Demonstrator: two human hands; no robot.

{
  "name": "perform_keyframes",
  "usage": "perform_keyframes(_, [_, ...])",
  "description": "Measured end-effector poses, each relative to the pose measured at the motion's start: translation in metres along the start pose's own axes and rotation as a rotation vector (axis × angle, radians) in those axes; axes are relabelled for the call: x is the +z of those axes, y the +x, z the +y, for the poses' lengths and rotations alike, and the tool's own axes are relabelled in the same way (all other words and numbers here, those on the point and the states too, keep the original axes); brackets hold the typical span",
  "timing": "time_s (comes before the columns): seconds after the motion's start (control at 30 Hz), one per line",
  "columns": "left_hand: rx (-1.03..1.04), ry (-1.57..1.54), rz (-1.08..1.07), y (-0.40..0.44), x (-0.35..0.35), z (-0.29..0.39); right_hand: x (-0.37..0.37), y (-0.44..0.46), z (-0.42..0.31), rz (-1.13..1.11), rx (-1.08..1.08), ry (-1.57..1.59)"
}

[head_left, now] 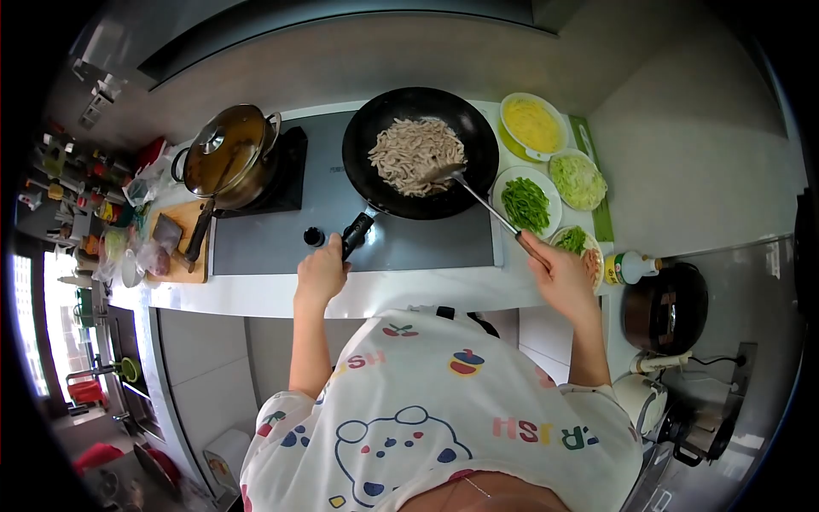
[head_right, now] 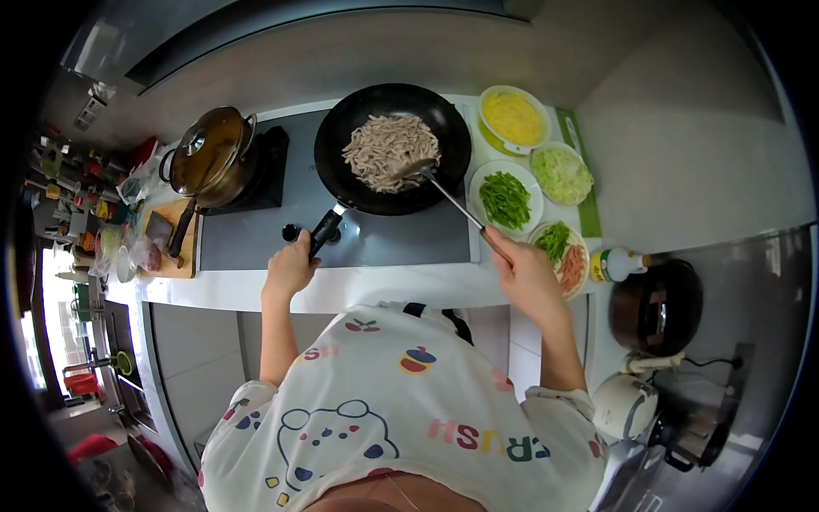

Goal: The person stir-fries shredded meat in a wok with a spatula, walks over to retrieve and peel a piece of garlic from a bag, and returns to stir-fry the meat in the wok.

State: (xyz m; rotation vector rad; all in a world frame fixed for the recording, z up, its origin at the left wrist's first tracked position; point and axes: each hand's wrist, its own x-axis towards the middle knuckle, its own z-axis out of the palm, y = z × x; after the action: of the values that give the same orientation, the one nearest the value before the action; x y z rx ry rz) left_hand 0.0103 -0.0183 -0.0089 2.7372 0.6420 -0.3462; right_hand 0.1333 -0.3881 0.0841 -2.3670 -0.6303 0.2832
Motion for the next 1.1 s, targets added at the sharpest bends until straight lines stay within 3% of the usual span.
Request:
perform_keyframes(0.27, [-0.010,-0.012,-0.019,0.004,0.000,0.001,0.006,0.001,-0.004,0.010,-0.095,0.102])
perform_keyframes(0.37, [0.005,-0.008,0.005,0.003,0.002,0.000,0.008,0.008,-0.014,-0.062,-0.059,-0.008])
perform_keyframes(0.53, [-0.016,0.013,-0.020,0.003,0.000,0.002,0.019,0.021,-0.026,0.021,-0.151,0.005])
perform_keyframes(0.8, [-0.012,-0.009,-0.017,0.003,-0.001,0.002,0.041,0.054,-0.011,-0.014,-0.128,-0.109])
perform_keyframes(1.0, [0.004,-0.005,-0.009,0.006,0.003,-0.003,0.074,0.081,0.000,0.074,-0.307,-0.079])
perform_keyframes(1.1, [0.026,0.022,-0.014,0.005,-0.001,-0.002,0.064,0.078,0.007,0.073,-0.244,-0.074])
